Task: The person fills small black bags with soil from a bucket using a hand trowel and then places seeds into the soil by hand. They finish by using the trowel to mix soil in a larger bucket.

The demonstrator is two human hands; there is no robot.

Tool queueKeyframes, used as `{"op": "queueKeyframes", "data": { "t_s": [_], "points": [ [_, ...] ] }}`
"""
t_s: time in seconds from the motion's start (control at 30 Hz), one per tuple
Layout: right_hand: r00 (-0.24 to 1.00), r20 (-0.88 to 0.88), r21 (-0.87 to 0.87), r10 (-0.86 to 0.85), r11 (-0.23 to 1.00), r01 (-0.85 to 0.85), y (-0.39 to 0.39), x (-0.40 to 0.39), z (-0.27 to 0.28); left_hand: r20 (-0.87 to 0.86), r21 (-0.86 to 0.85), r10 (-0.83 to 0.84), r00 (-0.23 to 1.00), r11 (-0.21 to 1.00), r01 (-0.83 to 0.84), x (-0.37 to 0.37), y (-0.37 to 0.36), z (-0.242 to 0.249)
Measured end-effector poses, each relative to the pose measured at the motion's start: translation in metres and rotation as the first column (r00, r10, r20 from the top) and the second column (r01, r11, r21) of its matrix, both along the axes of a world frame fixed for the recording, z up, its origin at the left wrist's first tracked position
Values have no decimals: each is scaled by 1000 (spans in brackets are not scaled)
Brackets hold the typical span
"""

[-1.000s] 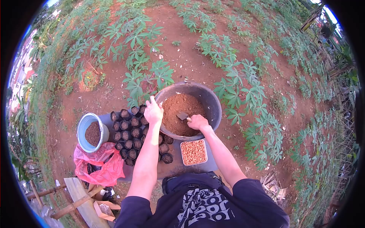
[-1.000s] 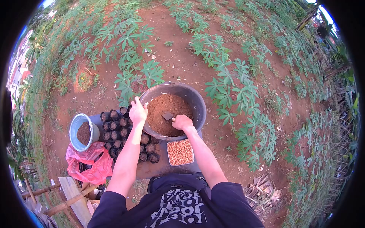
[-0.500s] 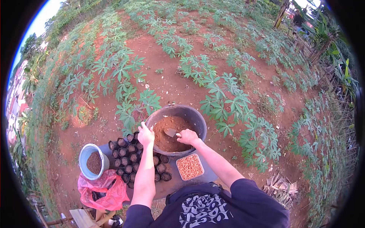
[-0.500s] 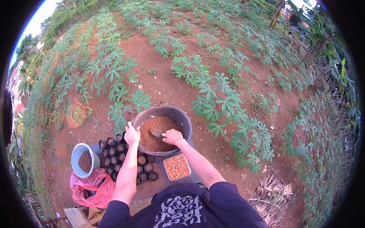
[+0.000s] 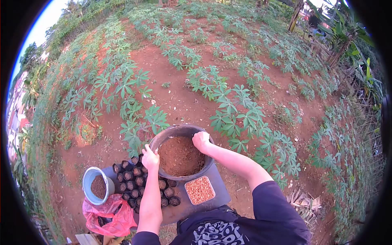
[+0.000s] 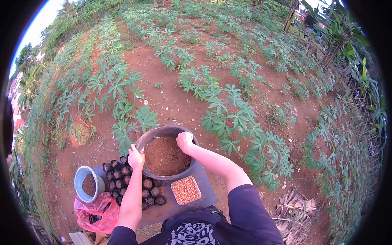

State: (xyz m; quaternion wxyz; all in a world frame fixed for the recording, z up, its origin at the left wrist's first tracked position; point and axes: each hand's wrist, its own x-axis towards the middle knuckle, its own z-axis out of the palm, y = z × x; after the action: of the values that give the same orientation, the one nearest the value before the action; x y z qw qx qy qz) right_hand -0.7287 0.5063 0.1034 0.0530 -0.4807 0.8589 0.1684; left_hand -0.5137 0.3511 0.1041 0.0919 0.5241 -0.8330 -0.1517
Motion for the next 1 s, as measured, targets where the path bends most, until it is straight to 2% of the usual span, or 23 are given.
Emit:
{"op": "queueKeyframes", "data": {
  "t_s": [0.03, 0.1, 0.17, 0.3, 0.43, 0.47, 0.57, 0.6, 0.73, 0.87, 0.93, 1.0],
  "points": [
    [997, -34, 45, 64, 997, -62, -3, 0, -3, -4, -3, 2, 1000, 1000, -2, -1, 0, 0],
    [991, 7, 175, 136, 975, -136, -7, 4, -15, -11, -13, 7, 1000, 1000, -8, -1, 1, -1],
    [910, 57, 247, 410, 878, -411, 3, -3, -49, 18, -7, 25, 1000, 1000, -25, -2, 0, -3],
    [834, 121, 347, 538, 765, -543, 6, -2, -44, 26, -25, 34, 999, 999, -33, -4, 1, -2],
    [717, 346, 395, 605, 599, -696, 0, -14, -26, 69, -55, 43, 997, 998, -39, -7, -1, -2],
    [707, 402, 390, 582, 589, -708, 0, -17, -47, 78, -54, 50, 996, 997, -46, -7, -1, -2],
    [683, 464, 387, 564, 564, -729, -3, -18, -34, 74, -79, 62, 995, 995, -56, -7, 0, -5],
    [693, 497, 341, 522, 617, -709, 1, -18, -38, 79, -74, 62, 995, 996, -56, -6, 2, -7],
    [628, 624, 254, 465, 639, -726, 6, -2, -37, 82, -26, 76, 994, 997, -74, -8, 1, 0],
    [632, 658, 267, 410, 657, -705, 10, -2, -47, 73, 8, 81, 994, 997, -82, -8, 3, 5],
    [632, 661, 255, 405, 670, -697, 13, -2, -47, 68, -48, 67, 995, 997, -64, -7, 1, -1],
    [627, 712, 222, 315, 747, -627, 22, -3, -38, 64, -67, 61, 996, 996, -57, -5, 2, -5]
  ]
}}
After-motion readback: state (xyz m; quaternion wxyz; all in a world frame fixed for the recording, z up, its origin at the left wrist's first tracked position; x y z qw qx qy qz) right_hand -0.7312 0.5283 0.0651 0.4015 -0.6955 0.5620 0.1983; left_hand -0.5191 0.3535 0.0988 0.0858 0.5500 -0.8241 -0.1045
